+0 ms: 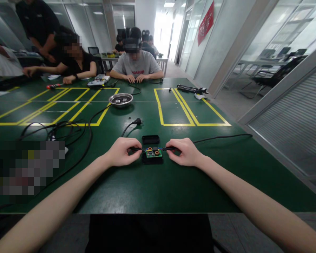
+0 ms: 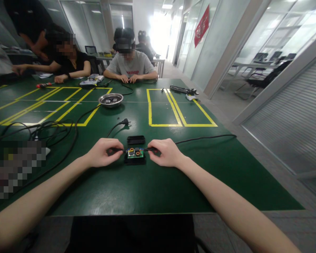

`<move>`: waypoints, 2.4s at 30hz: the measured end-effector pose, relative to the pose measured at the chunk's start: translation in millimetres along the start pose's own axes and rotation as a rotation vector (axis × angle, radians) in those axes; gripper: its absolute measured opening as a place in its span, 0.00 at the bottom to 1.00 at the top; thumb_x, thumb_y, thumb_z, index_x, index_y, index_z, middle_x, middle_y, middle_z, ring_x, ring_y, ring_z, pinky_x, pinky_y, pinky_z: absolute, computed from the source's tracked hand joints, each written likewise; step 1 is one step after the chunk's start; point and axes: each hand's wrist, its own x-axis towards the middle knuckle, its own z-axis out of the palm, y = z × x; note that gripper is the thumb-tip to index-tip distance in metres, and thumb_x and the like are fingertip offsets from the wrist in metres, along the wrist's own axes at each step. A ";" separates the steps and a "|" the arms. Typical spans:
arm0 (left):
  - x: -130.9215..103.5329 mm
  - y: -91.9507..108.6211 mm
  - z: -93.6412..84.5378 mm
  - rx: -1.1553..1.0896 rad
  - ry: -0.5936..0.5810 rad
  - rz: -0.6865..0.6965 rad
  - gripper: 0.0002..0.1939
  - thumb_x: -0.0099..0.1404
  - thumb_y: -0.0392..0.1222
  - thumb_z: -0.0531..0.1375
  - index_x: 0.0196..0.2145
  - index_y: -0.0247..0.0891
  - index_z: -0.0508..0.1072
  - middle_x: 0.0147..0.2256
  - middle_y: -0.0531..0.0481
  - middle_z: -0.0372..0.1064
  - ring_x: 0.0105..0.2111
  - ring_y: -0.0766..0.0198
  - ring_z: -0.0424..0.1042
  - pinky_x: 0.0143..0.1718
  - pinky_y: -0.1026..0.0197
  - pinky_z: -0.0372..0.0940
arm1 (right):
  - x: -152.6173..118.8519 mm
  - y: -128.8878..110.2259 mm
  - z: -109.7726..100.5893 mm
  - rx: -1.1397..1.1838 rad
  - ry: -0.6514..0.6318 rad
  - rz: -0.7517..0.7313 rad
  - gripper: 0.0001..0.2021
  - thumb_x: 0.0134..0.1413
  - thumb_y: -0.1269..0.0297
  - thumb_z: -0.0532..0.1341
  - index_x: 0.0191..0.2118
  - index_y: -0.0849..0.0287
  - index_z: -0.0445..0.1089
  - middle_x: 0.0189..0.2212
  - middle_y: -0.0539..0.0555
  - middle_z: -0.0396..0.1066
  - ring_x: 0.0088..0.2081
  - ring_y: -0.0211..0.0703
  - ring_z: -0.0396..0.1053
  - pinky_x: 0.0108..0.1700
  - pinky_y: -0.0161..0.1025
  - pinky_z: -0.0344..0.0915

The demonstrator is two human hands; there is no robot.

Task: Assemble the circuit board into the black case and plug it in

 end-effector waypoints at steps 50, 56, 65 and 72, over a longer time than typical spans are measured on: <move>1.2 2.7 3.3 -0.028 -0.244 -0.071 0.11 0.65 0.41 0.59 0.25 0.37 0.70 0.27 0.53 0.65 0.25 0.68 0.64 0.29 0.65 0.57 | 9.0 -9.6 9.6 0.061 -0.205 0.175 0.11 0.61 0.70 0.60 0.27 0.56 0.66 0.25 0.49 0.67 0.29 0.39 0.65 0.34 0.36 0.60; 3.0 0.5 7.9 -0.159 -0.192 -0.163 0.14 0.66 0.46 0.61 0.25 0.36 0.71 0.25 0.54 0.62 0.24 0.68 0.62 0.27 0.65 0.56 | 10.0 -9.1 10.7 0.048 -0.222 0.162 0.11 0.61 0.71 0.61 0.27 0.56 0.64 0.26 0.50 0.67 0.31 0.41 0.65 0.36 0.37 0.61; 4.3 2.2 3.5 -0.181 -0.230 -0.221 0.15 0.66 0.47 0.62 0.25 0.36 0.72 0.23 0.55 0.62 0.25 0.67 0.62 0.28 0.65 0.57 | 13.1 -11.8 11.9 0.024 -0.220 0.160 0.11 0.59 0.73 0.61 0.26 0.56 0.63 0.25 0.49 0.66 0.31 0.41 0.65 0.35 0.37 0.60; 4.6 -3.8 4.8 -0.133 -0.189 -0.172 0.15 0.66 0.47 0.61 0.24 0.36 0.72 0.25 0.54 0.65 0.26 0.67 0.64 0.30 0.64 0.59 | 11.4 -9.1 13.1 -0.042 -0.201 0.122 0.12 0.59 0.71 0.61 0.25 0.56 0.64 0.24 0.50 0.68 0.29 0.40 0.65 0.35 0.37 0.61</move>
